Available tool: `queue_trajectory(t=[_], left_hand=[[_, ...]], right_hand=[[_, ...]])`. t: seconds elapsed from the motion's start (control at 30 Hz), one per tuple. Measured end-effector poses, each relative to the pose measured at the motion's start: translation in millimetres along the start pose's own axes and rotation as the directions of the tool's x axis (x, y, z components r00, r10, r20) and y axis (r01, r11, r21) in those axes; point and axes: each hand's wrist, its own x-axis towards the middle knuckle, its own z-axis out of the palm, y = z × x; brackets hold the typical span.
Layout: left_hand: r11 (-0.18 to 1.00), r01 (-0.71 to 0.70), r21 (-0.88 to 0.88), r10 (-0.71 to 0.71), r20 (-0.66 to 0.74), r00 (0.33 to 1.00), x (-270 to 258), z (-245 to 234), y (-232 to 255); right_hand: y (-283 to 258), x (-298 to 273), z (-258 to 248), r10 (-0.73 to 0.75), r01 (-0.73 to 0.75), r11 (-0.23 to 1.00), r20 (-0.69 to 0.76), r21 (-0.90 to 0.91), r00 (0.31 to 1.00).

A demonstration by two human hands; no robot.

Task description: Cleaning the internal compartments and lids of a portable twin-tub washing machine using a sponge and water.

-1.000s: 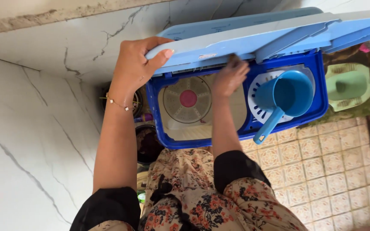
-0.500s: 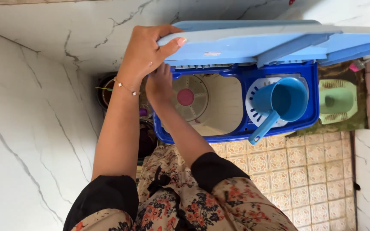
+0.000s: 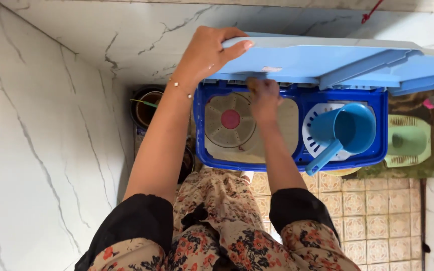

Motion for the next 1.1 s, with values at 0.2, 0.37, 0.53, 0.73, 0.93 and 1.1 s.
queue_trajectory(t=[0.2,0.37,0.53,0.73,0.93,1.1], left_hand=[[0.996,0.094,-0.007,-0.094,0.016,0.995,1,-2,6],[0.995,0.098,-0.020,-0.098,0.010,0.995,1,0,2],[0.988,0.155,-0.001,-0.155,0.039,0.987,1,0,3],[0.997,0.070,-0.025,-0.070,0.019,0.997,3,-1,1],[0.989,0.140,-0.038,-0.138,0.039,0.990,2,-3,11],[0.995,0.102,0.001,-0.102,0.018,0.995,2,1,2]], right_hand=[[53,15,20,-0.082,0.003,0.385,0.031,0.923,0.996],[28,12,24,0.078,-0.185,-0.321,0.221,0.929,0.972],[17,-5,38,0.245,-0.041,-0.671,0.273,0.741,0.930],[18,-6,25,0.127,0.241,0.687,-0.440,0.686,0.889],[15,30,5,0.037,0.447,0.816,-0.805,0.366,0.592],[-27,41,41,-0.265,0.597,0.786,-0.784,0.162,0.562]])
